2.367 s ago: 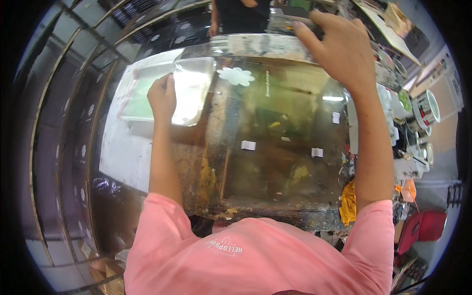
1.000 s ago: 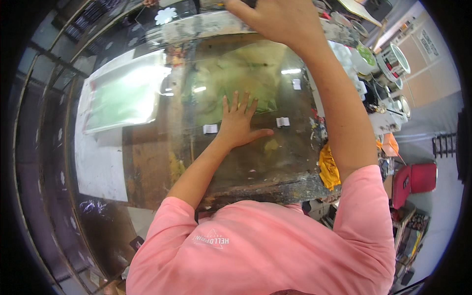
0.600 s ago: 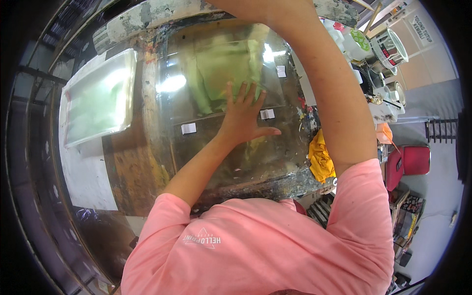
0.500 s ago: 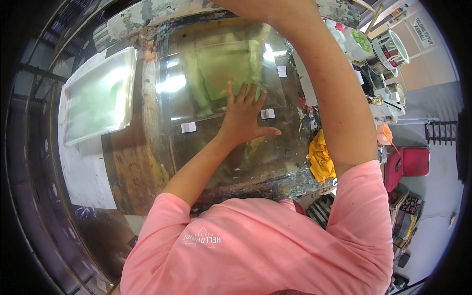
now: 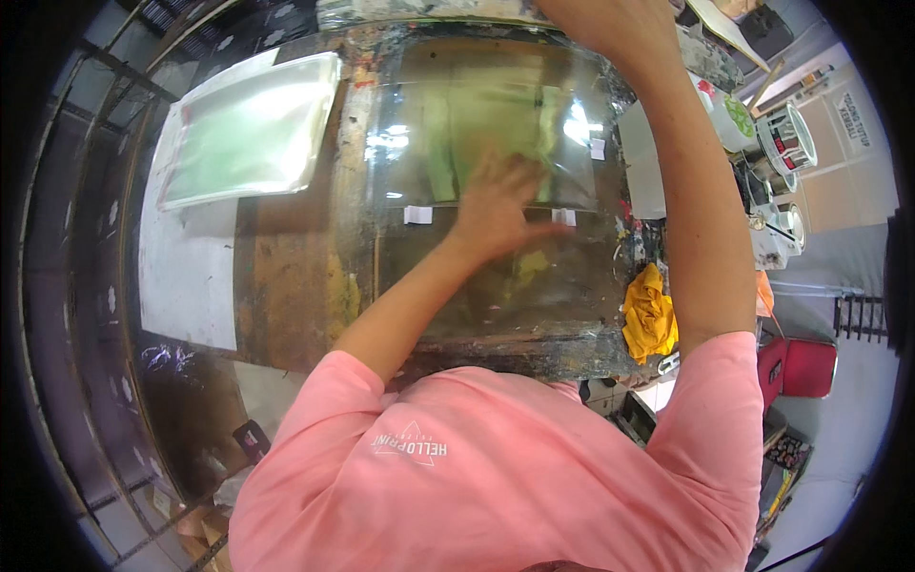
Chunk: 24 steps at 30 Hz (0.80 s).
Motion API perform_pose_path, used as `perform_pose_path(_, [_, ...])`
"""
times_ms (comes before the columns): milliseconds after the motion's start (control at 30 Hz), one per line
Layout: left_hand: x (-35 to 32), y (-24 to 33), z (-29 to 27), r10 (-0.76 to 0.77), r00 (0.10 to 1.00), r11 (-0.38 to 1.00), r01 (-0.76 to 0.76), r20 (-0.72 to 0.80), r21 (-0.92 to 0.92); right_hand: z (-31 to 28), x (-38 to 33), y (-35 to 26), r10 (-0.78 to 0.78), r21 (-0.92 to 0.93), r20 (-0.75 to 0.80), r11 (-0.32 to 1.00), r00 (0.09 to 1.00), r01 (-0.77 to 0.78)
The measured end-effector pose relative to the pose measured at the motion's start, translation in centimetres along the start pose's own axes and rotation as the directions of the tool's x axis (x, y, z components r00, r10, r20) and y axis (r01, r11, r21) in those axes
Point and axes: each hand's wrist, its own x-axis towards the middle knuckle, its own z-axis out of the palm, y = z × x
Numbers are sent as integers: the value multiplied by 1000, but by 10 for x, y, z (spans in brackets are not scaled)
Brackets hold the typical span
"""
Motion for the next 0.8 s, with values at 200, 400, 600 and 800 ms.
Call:
perform_pose_path(200, [37, -40, -150, -621, 782, 447, 298, -53, -843, 4, -65, -5, -22, -105, 99, 994, 995, 33])
perform_pose_path(400, [-50, -48, -112, -646, 744, 605, 636, 171, -479, 29, -156, -5, -97, 178, 577, 984, 811, -8])
perform_pose_path(600, [-92, -66, -73, -512, 859, 841, 507, -28, 188, 52, -227, -34, 43, 135, 667, 975, 744, -177])
perform_pose_path(800, [-98, -67, -72, -500, 866, 852, 496, -21, 168, 100, -220, -8, -21, 131, 526, 990, 851, -57])
